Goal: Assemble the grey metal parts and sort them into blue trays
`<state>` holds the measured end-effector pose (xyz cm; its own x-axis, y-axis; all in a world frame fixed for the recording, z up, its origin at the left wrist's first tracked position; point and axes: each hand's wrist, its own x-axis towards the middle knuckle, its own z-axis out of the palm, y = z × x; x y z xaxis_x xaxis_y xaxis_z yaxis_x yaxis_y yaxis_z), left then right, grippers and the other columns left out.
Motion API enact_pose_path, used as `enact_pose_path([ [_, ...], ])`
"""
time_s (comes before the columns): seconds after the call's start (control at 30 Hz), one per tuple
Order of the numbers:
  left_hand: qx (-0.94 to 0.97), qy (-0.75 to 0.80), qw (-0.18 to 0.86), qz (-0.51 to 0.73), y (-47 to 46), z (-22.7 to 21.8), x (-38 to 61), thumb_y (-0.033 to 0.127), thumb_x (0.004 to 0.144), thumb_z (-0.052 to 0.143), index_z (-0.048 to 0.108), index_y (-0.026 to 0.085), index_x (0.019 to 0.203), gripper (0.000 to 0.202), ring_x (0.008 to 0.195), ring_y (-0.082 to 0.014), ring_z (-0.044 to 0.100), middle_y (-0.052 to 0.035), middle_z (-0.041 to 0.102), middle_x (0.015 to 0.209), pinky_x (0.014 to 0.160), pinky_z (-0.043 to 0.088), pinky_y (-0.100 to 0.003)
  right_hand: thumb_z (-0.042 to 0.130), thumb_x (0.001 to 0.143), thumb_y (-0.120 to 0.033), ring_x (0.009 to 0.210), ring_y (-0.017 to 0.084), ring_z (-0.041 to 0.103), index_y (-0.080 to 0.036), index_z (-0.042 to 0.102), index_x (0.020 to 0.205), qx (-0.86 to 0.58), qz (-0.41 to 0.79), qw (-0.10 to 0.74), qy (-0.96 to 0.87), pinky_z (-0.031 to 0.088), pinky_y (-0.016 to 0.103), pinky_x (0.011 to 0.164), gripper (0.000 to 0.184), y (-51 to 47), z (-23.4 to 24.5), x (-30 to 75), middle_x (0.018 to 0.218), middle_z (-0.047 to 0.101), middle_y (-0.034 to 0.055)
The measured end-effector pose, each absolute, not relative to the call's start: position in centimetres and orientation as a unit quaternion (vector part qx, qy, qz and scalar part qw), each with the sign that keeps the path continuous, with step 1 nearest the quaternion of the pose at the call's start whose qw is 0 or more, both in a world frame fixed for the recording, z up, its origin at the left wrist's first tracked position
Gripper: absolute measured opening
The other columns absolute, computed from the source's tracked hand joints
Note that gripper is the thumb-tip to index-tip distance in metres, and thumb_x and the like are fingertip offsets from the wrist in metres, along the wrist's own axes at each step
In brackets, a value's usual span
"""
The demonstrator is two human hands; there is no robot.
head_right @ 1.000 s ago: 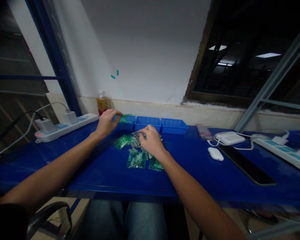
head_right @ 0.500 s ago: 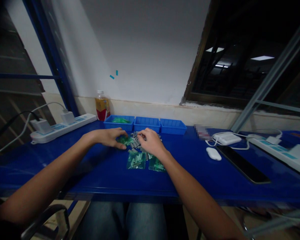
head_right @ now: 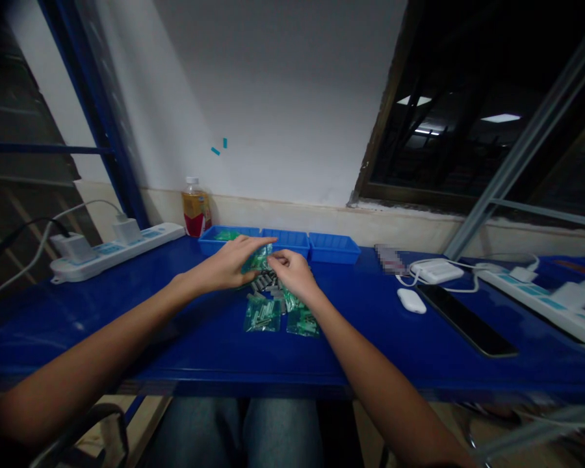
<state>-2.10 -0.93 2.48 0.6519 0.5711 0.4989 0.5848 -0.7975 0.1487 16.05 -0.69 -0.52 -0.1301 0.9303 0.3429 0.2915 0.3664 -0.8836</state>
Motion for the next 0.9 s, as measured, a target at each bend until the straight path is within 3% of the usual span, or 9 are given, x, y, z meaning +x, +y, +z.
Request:
enact_pose_path([
  [0.1,-0.915,-0.29,0.011,-0.282,-1.3,2.1,-1.4,0.013,0.073,0.055,0.032,0.03,0.137,0.07,0.118,-0.0284,0.04,-0.0068,0.046,0.134,0.094,0.035,-0.042,0.061,0.064,-0.033,0.052,0.011,0.047,-0.016,0.058,0.07,-0.445,0.395,0.506,-0.624,0.035,0.023,0.052,0.017,-0.4,-0.4,16.3,0.056,0.053,-0.0033],
  [0.23,-0.865,-0.319,-0.07,-0.381,0.1,1.5,-1.5,0.024,0.074,0.06,0.037,0.021,0.133,0.064,0.116,-0.0276,0.044,-0.0132,0.044,0.133,0.092,0.038,-0.041,0.063,0.062,-0.036,0.051,0.01,0.044,-0.018,0.055,0.065,-0.429,0.392,0.54,-0.609,0.033,0.022,0.049,0.02,-0.3,-0.2,16.6,0.054,0.05,-0.0039],
  [0.37,-0.745,-0.382,-0.31,-0.451,1.9,0.7,-1.8,0.03,0.075,0.056,0.052,0.013,0.11,0.04,0.081,-0.0185,0.059,-0.0092,0.062,0.092,0.07,0.046,-0.031,0.063,0.062,-0.041,0.052,0.01,0.043,-0.018,0.054,0.066,-0.422,0.385,0.56,-0.6,0.034,0.022,0.049,0.025,0.2,-0.4,17.1,0.055,0.05,-0.0036],
  [0.43,-0.698,-0.379,-0.403,-0.454,2.3,0.4,-1.8,0.03,0.071,0.06,0.055,0.013,0.1,0.034,0.065,-0.0141,0.057,-0.0035,0.061,0.072,0.063,0.045,-0.027,0.064,0.061,-0.041,0.052,0.011,0.044,-0.018,0.055,0.067,-0.424,0.385,0.563,-0.597,0.034,0.022,0.049,0.025,0.5,-0.7,17.3,0.056,0.05,-0.0035],
  [0.5,-0.682,-0.374,-0.435,-0.454,2.4,0.2,-1.7,0.03,0.066,0.065,0.056,0.015,0.09,0.03,0.059,-0.0117,0.054,-0.0006,0.059,0.066,0.06,0.042,-0.026,0.064,0.062,-0.041,0.051,0.01,0.043,-0.018,0.055,0.067,-0.424,0.385,0.563,-0.595,0.034,0.022,0.049,0.025,0.9,-1.1,17.5,0.055,0.05,-0.0037],
  [0.67,-0.732,-0.371,-0.382,-0.426,2.0,0.0,-1.3,0.031,0.066,0.063,0.053,0.016,0.068,0.018,0.056,-0.0102,0.049,0.0015,0.053,0.06,0.056,0.038,-0.024,0.067,0.06,-0.043,0.053,0.011,0.046,-0.018,0.057,0.067,-0.431,0.373,0.569,-0.593,0.035,0.023,0.051,0.028,1.1,-1.3,17.5,0.057,0.052,-0.0031],
  [0.77,-0.759,-0.375,-0.257,-0.465,1.3,0.5,-1.2,0.03,0.073,0.056,0.054,0.017,0.075,0.013,0.057,-0.0107,0.046,0.0013,0.051,0.063,0.055,0.037,-0.023,0.064,0.064,-0.05,0.058,0.012,0.049,-0.017,0.06,0.069,-0.438,0.375,0.598,-0.557,0.037,0.023,0.051,0.033,0.8,-0.8,17.3,0.064,0.057,0.0001],
  [0.9,-0.802,-0.333,-0.058,-0.493,-0.2,1.2,-1.2,0.019,0.078,0.051,0.058,0.018,0.083,0.009,0.063,-0.0124,0.047,0.0005,0.048,0.067,0.062,0.04,-0.025,0.06,0.069,-0.056,0.053,0.012,0.051,-0.016,0.06,0.069,-0.413,0.511,0.594,-0.464,0.038,0.023,0.048,0.039,0.2,0.1,17.5,0.063,0.058,0.003],
])
